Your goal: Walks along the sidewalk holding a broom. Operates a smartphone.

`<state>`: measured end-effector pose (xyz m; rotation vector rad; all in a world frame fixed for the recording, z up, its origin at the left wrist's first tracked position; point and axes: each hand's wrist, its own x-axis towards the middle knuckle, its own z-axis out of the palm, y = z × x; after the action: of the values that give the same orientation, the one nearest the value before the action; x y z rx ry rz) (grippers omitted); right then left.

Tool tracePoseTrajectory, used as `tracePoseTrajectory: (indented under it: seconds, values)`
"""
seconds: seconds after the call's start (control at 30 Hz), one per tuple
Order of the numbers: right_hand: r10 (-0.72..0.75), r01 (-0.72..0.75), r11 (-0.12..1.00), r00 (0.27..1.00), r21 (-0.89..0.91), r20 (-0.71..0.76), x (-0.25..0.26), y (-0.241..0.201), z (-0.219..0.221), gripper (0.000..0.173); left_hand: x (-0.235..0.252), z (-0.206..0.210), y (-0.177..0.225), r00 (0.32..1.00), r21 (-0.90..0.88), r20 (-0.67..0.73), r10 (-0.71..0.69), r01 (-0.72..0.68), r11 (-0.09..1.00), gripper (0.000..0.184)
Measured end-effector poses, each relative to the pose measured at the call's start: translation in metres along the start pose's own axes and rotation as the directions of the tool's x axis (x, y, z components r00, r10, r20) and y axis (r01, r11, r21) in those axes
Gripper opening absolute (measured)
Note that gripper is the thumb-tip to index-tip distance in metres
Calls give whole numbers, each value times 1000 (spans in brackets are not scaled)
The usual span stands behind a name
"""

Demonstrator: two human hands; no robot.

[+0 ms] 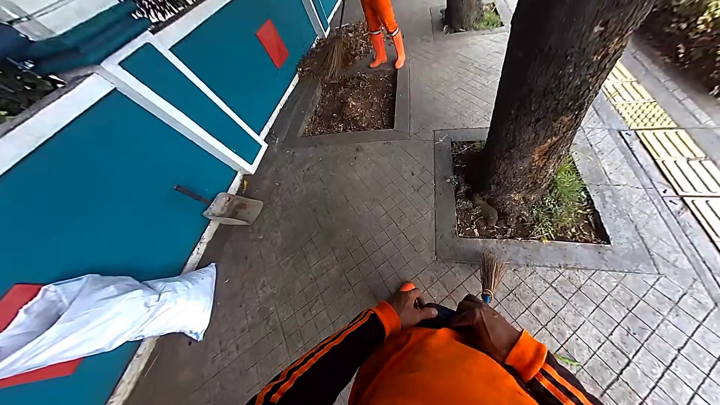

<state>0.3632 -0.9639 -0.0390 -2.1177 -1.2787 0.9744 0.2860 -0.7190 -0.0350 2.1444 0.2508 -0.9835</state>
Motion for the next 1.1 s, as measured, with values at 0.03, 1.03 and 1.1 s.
tracePoseTrajectory:
  seconds: [0.03,1.03,1.1]
  values:
    - [14,-9,996,998,-88,56,6,-6,-4,24,3,5,2,1000,5,24,-17,17,1000,59]
    - [114,-114,984,993,-139,-6,-6,-10,-16,33,-10,4,24,993,-122,-44,113,-118,986,34]
    - [-31,32,999,978,2,-207,-26,-4,-24,25,-13,3,16,993,-170,-47,108,-115,979,36]
